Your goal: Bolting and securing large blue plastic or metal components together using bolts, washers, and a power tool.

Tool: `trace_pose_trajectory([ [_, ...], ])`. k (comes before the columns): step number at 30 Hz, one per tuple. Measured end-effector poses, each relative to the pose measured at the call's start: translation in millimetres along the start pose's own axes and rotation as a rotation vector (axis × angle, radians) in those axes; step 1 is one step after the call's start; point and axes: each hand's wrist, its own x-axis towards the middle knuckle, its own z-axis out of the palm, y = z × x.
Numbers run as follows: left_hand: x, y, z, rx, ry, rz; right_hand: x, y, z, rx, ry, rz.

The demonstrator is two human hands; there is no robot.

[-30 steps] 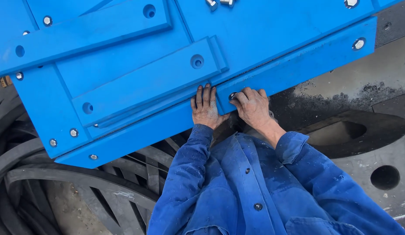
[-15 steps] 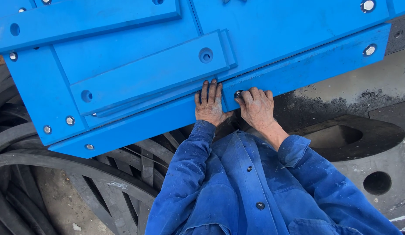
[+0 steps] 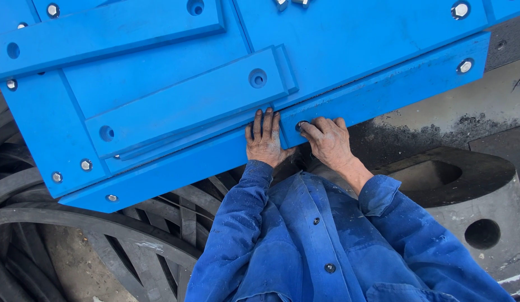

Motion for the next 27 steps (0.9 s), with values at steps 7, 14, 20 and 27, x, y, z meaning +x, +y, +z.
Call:
trace_pose_trajectory([
  [7,2.7,0.3,-4.8,0.041,-0.023,-0.021,7.5,-8.3,4.8,-0.044,0.026,0.152],
  [14,-0.9,0.4,-3.0,0.023,-0.004,0.0,3.5,-0.6,11.4,-0.027,-0.028,0.116],
  [20,1.2,-2.3,-1.4,0.015,0.035,0.008,9.6,2.3,0.9,0.018,-0.005,0.011],
  [27,-1.7,-3.0,3.7,0.0,0.014,0.006,5.6,-4.2,8.6,-0.012,0.037,0.081],
])
